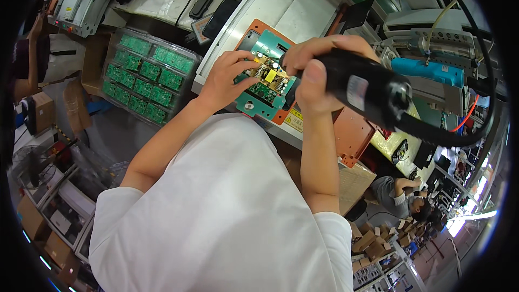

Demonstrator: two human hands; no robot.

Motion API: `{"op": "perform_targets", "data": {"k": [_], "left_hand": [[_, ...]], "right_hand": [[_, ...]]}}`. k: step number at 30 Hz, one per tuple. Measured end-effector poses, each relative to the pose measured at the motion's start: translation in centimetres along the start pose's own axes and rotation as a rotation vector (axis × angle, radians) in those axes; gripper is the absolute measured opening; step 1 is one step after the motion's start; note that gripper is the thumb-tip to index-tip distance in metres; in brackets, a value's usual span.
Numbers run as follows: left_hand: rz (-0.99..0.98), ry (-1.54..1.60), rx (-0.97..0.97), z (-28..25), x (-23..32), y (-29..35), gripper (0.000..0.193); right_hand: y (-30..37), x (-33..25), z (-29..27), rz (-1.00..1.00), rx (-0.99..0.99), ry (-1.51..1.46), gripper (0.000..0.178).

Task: Assembling electronic components into housings using a jig and an electric screwdriver.

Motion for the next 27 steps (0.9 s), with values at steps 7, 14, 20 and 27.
{"op": "perform_targets", "data": {"k": [7, 14, 20, 27], "left_hand": [[0.026, 0.038, 0.036, 0.5, 0.0, 0.1, 0.034], [0.027, 0.04, 0.048, 0.5, 0.3, 0.1, 0.032], [0.017, 0.044, 0.047, 0.4, 0.6, 0.1, 0.032], [0.03, 0.059, 0.058, 0.4, 0.8, 0.1, 0.032]], "right_hand": [[0.3, 0.8, -0.2, 0.017, -0.007, 0.012, 0.046], [0.3, 0.8, -0.1, 0.041, -0.011, 0.003, 0.046], [-0.2, 0.7, -0.7, 0.044, -0.022, -0.034, 0.046], [0.0, 0.5, -0.1, 0.071, -0.033, -0.016, 0.047]]}}
Point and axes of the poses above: each hand's wrist, its own y-axis away from the middle knuckle, its own z-axis out of the palm, x = y × z, the point moved 2 cm from there along -y, towards the middle knuckle, and after that the axes turned 11 degrees about -z, right-handed, at the moved point
